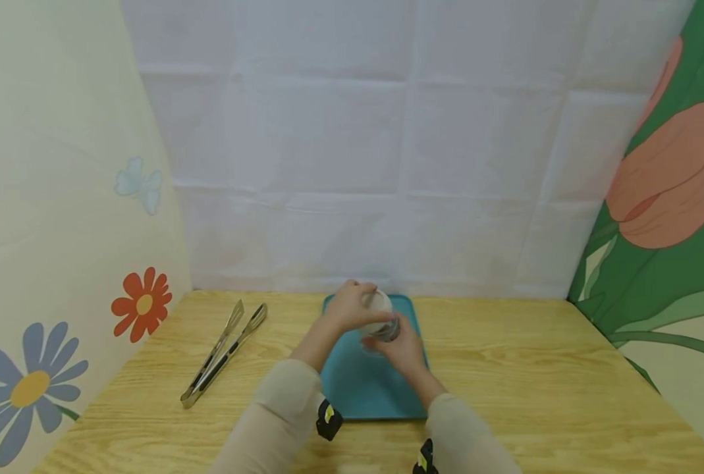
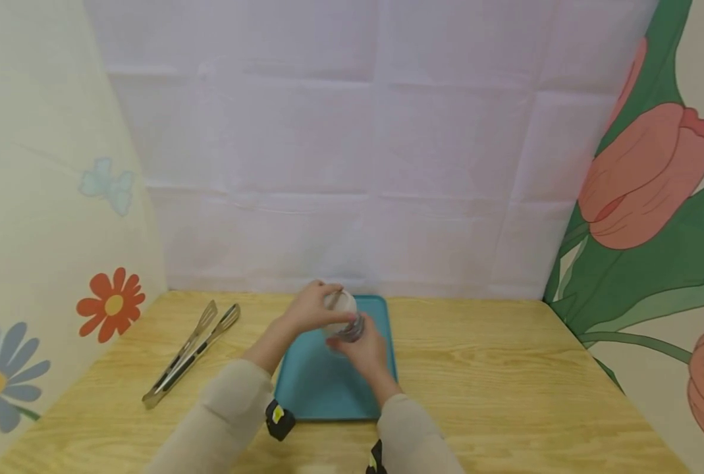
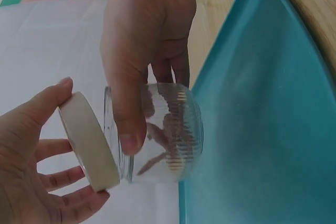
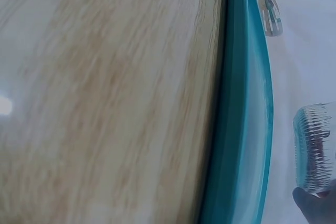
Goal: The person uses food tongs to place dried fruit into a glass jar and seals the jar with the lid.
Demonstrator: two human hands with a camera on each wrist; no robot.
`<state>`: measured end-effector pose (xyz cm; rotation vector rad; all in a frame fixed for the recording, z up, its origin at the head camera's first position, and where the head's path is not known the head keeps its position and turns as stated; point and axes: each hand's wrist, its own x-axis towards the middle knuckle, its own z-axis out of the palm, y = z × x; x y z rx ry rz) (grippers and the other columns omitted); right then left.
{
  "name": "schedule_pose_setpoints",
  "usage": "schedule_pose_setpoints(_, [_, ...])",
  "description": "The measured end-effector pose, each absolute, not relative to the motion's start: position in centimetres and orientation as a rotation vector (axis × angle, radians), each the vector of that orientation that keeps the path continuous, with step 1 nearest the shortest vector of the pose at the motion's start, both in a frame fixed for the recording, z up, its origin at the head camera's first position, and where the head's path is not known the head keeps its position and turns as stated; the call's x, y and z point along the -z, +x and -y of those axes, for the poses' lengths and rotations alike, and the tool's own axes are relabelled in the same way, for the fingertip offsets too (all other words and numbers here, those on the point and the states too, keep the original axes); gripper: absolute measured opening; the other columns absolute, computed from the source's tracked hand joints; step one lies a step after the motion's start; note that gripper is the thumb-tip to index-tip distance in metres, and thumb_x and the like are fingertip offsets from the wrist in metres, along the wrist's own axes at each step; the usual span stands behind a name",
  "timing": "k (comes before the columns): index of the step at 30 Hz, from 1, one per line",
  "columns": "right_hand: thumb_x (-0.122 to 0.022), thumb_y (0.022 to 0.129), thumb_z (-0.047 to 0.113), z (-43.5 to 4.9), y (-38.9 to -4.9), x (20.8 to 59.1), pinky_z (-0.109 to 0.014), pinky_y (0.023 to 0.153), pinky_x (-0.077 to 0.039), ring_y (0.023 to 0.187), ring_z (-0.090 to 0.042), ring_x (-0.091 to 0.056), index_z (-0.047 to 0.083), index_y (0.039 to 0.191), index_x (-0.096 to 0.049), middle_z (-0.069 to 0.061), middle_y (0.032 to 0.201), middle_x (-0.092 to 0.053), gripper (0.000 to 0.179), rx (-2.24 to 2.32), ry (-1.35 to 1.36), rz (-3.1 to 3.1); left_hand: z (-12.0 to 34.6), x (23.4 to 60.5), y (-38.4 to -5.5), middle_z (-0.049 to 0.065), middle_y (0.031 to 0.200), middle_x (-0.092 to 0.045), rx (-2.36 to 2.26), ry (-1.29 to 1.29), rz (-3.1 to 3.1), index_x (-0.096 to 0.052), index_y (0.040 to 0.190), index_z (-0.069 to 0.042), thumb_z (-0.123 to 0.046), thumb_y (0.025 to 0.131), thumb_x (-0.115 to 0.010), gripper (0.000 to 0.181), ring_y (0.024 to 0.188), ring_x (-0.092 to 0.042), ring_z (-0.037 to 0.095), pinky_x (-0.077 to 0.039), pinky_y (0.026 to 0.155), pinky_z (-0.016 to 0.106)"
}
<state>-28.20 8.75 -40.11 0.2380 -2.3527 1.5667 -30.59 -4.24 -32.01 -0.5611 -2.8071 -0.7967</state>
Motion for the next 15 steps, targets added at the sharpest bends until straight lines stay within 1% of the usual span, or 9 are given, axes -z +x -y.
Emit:
schedule_pose_setpoints(6, [-0.077, 0.062, 0.031, -8.3, -28.2, 40.2, -0.04, 0.076, -0.041, 0.097, -0.026, -0.05, 0.006, 0.118, -0.046, -0.012, 0.109, -0.053, 0.069, -1.581, 0.263, 2.334, 3.2, 31.3, -30.2, 0.011, 0.103, -0.049, 0.544, -0.427, 2.894, -0.054, 0.117, -0.016, -0.059, 0.064, -0.062, 0.068, 0.085, -0.047, 0.028, -0.04, 0.057, 0.039])
schedule_pose_setpoints(8, [-0.077, 0.061, 0.032, -8.2, -28.1, 40.2, -0.039, 0.075, -0.042, 0.096, -0.026, -0.05, 0.006, 0.118, -0.046, -0.012, 0.108, -0.053, 0.07, -1.578, 0.255, 2.342, 2.9, 31.1, -30.1, 0.01, 0.097, -0.049, 0.489, -0.392, 2.922, -0.058, 0.11, -0.017, -0.059, 0.064, -0.062, 0.063, 0.082, -0.046, 0.028, -0.039, 0.055, 0.039])
schedule_pose_setpoints(12, [-0.078, 0.06, 0.031, -8.0, -28.1, 40.1, -0.039, 0.073, -0.043, 0.094, -0.028, -0.051, 0.003, 0.116, -0.046, -0.014, 0.106, -0.053, 0.071, -1.578, 0.248, 2.348, 2.2, 31.0, -30.0, 0.007, 0.087, -0.048, 0.4, -0.336, 2.957, -0.061, 0.09, -0.015, -0.062, 0.06, -0.062, 0.056, 0.078, -0.045, 0.027, -0.038, 0.054, 0.04])
schedule_pose_setpoints(15, [-0.079, 0.059, 0.03, -7.8, -28.1, 40.1, -0.039, 0.075, -0.042, 0.094, -0.029, -0.051, 0.0, 0.115, -0.046, -0.015, 0.105, -0.054, 0.071, -1.565, 0.223, 2.36, 1.8, 31.3, -30.1, 0.007, 0.086, -0.049, 0.346, -0.29, 2.977, -0.061, 0.086, -0.013, -0.064, 0.058, -0.062, 0.058, 0.079, -0.046, 0.028, -0.039, 0.054, 0.041])
